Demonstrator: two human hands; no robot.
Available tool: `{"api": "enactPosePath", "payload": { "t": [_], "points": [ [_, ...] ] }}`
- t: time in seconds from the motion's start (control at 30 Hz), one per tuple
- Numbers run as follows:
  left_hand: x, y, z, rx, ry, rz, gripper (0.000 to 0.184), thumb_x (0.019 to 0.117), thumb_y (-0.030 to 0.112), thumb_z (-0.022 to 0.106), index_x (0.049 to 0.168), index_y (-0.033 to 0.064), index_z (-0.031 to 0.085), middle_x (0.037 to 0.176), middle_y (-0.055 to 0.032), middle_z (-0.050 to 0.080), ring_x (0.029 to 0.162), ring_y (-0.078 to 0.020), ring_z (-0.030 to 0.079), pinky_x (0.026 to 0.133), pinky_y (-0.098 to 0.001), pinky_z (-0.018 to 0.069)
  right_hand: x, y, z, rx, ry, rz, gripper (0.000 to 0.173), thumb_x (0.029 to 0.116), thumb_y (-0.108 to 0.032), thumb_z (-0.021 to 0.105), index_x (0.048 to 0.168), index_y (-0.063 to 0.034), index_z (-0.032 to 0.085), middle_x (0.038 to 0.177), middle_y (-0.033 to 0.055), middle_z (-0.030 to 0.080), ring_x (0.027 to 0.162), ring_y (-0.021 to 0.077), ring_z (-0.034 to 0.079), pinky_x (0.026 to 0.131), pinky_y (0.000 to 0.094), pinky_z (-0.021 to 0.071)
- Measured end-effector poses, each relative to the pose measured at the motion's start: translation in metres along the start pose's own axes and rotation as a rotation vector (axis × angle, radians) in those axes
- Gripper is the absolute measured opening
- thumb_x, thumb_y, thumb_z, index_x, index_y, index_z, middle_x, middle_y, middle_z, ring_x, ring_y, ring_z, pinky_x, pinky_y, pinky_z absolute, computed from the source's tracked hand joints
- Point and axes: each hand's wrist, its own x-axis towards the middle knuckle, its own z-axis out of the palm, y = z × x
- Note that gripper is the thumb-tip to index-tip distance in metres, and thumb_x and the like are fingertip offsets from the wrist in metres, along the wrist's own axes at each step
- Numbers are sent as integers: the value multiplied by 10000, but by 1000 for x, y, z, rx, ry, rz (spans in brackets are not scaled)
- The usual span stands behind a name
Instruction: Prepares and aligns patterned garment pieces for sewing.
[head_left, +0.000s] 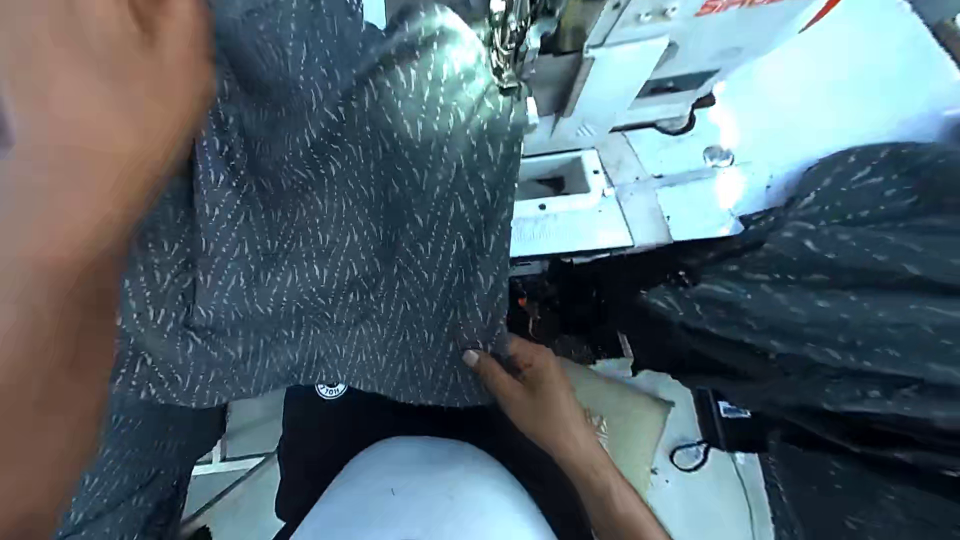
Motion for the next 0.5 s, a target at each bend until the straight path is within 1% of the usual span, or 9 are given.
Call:
{"api": "enactPosePath", "payload": {
  "t": [0.07, 0.13, 0.2, 0.27, 0.3, 0.37, 0.43, 0.47, 0.5],
  "points": [
    [-70, 90, 26, -225, -186, 135, 475, 1043, 362, 487, 1381, 28, 508, 1232, -153, 616, 1014, -246, 646, 822, -443, 579, -12, 2, 1, -211, 90, -72, 238, 985, -360, 673, 888, -156, 748, 717, -72, 683, 623, 27, 637, 563, 254, 561],
    [-137, 133, 69, -455, -401, 137, 579, 963, 503, 619, 1360, 85, 560, 1163, -60, 667, 957, -162, 682, 768, -402, 615, -18, -4, 1, -507, 143, -194, 322, 991, -379, 642, 794, -134, 713, 653, -30, 633, 580, 91, 618, 523, 319, 541],
    [-179, 152, 103, -627, -514, 63, 540, 926, 537, 665, 1247, 103, 637, 1071, -8, 699, 907, -108, 700, 753, -371, 630, -23, -13, 2, -758, 142, -342, 308, 977, -311, 607, 750, -116, 678, 628, 19, 620, 569, 172, 645, 499, 370, 545],
    [-196, 159, 121, -757, -460, -11, 284, 945, 391, 672, 1034, 122, 694, 913, 50, 701, 796, -45, 698, 690, -285, 635, -26, -17, 5, -866, 136, -460, 305, 993, -281, 587, 751, -112, 665, 625, 32, 611, 571, 192, 640, 501, 356, 527],
    [-200, 160, 125, -812, -420, -50, 170, 954, 291, 651, 945, 129, 703, 840, 64, 685, 729, -30, 679, 635, -246, 618, -28, -16, 5, -859, 130, -484, 321, 1006, -305, 587, 760, -114, 661, 626, 27, 602, 576, 185, 630, 511, 344, 512],
    [-205, 157, 123, -961, -419, -165, 143, 977, 184, 611, 908, 120, 719, 782, 51, 675, 647, -50, 641, 564, -229, 571, -31, -18, 1, -690, 145, -433, 364, 1006, -423, 615, 826, -120, 708, 680, -1, 655, 625, 131, 654, 557, 324, 543],
    [-206, 152, 121, -1132, -500, -314, 145, 998, 152, 616, 967, 87, 741, 805, -9, 707, 672, -118, 676, 612, -287, 607, -22, -20, -12, -402, 165, -330, 423, 1004, -505, 594, 977, -113, 750, 808, -43, 719, 710, 49, 683, 621, 284, 601],
    [-207, 151, 120, -1232, -554, -413, 134, 996, 135, 642, 1007, 56, 750, 853, -56, 732, 721, -162, 713, 671, -330, 641, -13, -19, -17, -279, 175, -291, 466, 1022, -531, 538, 1044, -107, 729, 870, -47, 724, 757, 47, 692, 649, 290, 613],
    [-207, 153, 120, -1345, -601, -529, 132, 982, 110, 676, 1039, 22, 755, 908, -101, 746, 777, -198, 733, 721, -358, 651, -2, -18, -21, -171, 168, -252, 524, 1037, -560, 485, 1119, -92, 705, 949, -31, 737, 837, 76, 719, 715, 323, 640]
  ]
}}
